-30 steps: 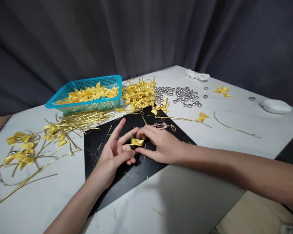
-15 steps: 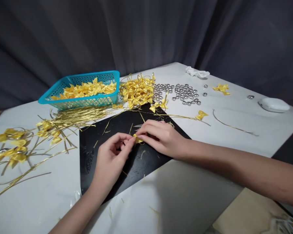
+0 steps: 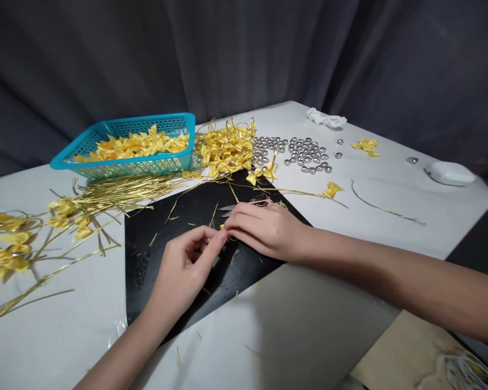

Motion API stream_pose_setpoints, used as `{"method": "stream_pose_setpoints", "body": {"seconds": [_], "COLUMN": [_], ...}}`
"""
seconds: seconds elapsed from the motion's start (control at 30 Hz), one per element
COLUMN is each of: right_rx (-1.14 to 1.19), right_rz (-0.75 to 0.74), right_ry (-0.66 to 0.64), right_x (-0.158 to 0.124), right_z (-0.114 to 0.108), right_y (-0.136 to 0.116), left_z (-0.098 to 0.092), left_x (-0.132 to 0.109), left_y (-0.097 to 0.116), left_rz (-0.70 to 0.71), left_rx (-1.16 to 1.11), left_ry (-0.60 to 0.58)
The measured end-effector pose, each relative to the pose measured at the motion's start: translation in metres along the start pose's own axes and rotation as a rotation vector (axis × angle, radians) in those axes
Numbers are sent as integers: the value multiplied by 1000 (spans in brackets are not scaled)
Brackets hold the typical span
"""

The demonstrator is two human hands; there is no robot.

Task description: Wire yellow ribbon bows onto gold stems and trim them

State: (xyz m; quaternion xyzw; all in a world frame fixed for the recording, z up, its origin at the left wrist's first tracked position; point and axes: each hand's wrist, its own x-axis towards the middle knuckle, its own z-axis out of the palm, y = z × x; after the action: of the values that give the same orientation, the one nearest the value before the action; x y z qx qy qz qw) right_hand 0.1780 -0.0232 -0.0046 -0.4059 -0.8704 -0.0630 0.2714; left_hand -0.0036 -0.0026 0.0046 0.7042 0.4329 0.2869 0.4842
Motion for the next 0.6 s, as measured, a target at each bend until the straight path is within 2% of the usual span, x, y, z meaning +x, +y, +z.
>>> {"method": "stream_pose_setpoints", "body": {"seconds": [0.23, 0.37, 0.6], "right_rx": [-166, -43, 247], "right_rz": [-95, -3, 243], "right_ry": [-30, -30, -36], "right_x": [0, 0, 1], "right_z": [0, -1, 1], "right_y": [2, 0, -1], "left_z": [0, 2, 2], "left_x": [3, 5, 4], "left_y": [-3, -5, -11], "left_rz": [-73, -104, -15], "left_rx": [-37, -97, -19], "left_ry": [-13, 13, 23]}}
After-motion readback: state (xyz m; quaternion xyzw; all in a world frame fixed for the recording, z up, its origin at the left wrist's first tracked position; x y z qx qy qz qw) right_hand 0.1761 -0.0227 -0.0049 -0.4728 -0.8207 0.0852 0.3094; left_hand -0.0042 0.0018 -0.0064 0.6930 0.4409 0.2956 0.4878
